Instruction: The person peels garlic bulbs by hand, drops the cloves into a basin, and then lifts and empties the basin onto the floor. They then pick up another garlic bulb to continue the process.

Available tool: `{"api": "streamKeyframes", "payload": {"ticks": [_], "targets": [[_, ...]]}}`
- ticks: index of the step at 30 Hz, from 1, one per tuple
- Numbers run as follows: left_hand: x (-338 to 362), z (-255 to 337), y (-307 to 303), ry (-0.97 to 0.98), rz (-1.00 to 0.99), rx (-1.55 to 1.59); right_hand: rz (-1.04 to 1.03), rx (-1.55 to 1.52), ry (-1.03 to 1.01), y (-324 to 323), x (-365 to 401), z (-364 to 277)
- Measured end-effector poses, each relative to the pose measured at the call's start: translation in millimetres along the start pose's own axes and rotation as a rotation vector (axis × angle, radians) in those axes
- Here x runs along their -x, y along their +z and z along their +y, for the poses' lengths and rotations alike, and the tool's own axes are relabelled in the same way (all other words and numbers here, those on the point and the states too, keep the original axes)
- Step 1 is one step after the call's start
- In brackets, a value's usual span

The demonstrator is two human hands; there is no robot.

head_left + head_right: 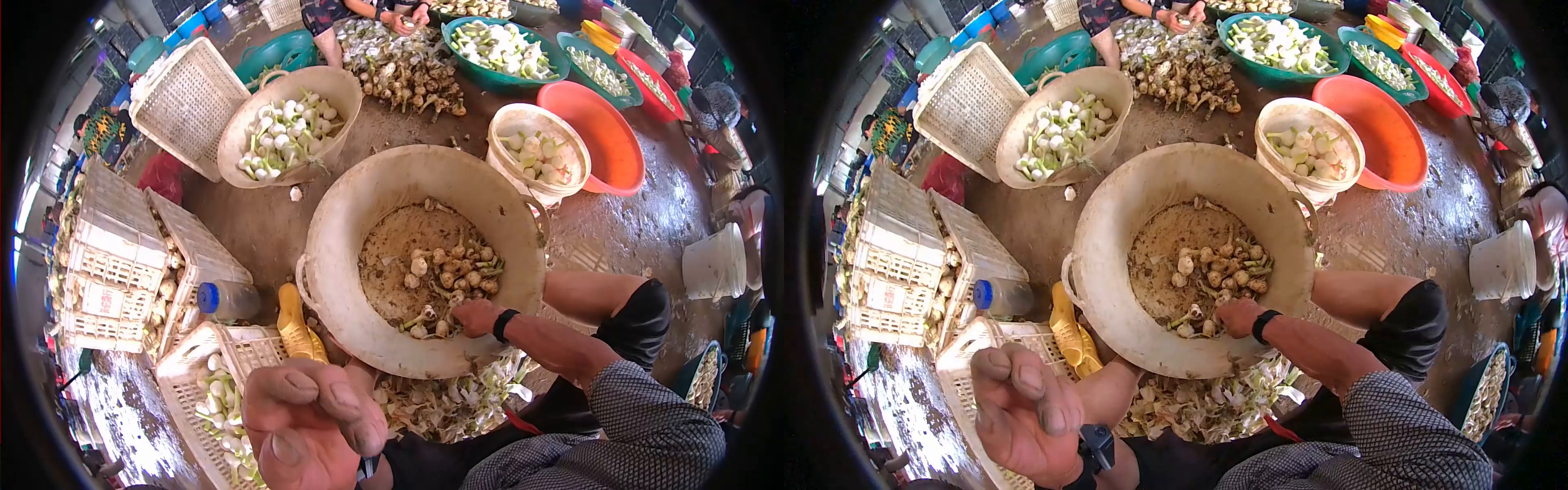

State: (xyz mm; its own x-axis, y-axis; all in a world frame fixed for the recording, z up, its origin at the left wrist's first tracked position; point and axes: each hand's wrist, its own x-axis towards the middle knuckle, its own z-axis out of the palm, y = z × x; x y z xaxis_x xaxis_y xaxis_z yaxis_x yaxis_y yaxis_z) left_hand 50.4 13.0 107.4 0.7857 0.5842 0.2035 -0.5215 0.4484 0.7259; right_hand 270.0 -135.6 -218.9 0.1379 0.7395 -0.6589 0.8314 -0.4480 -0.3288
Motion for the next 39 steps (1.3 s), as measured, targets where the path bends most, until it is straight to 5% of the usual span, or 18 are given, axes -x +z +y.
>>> {"api": "streamKeyframes", "payload": {"ticks": [5,7,11,15,20,23,25,29,31,34,36,38,39], "targets": [[-2.1,2.9,-2.0,-0.089,-0.178,0.252,0.162,-0.048,0.038,0.8,-9.0,7.5],[1.4,2.4,0.2,-0.059,-0.021,0.051,0.1,-0.063,0.045,-7.4,-17.6,8.1],[-3.0,1.8,1.3,-0.096,-0.172,0.263,-0.132,0.017,0.01,-3.7,-23.2,15.7],[-3.3,0.3,6.0,-0.121,-0.152,0.235,0.076,-0.07,-0.014,33.2,-33.4,30.9],[-3.1,-10.0,9.2,-0.075,-0.053,0.127,0.016,0.074,-0.009,49.2,-39.6,22.6],[-5.8,-12.9,10.7,-0.063,-0.053,0.124,0.165,0.061,-0.214,46.8,-24.6,14.5],[-7.1,-15.0,9.7,-0.072,-0.078,0.108,0.048,-0.382,-0.34,19.4,8.9,-14.8],[-6.6,-18.9,12.4,-0.113,-0.115,0.112,0.261,-0.509,-0.551,20.9,62.1,-73.4],[-6.9,-20.6,15.5,-0.117,-0.115,0.105,0.1,-0.678,-0.704,39.0,83.0,-99.7],[-7.3,-20.8,21.8,-0.113,-0.093,0.091,0.026,-0.46,-0.697,38.4,101.5,-108.0],[-4.1,-21.5,23.2,-0.103,-0.05,0.089,0.118,-0.462,-0.492,14.3,93.5,-93.7],[-3.8,-21.1,23.3,-0.103,-0.046,0.108,0.517,-0.443,-0.467,16.6,65.4,-54.2],[-3.8,-20.8,22.3,-0.1,-0.048,0.108,0.464,-0.419,-0.292,-3.6,65.1,-37.6]]}}
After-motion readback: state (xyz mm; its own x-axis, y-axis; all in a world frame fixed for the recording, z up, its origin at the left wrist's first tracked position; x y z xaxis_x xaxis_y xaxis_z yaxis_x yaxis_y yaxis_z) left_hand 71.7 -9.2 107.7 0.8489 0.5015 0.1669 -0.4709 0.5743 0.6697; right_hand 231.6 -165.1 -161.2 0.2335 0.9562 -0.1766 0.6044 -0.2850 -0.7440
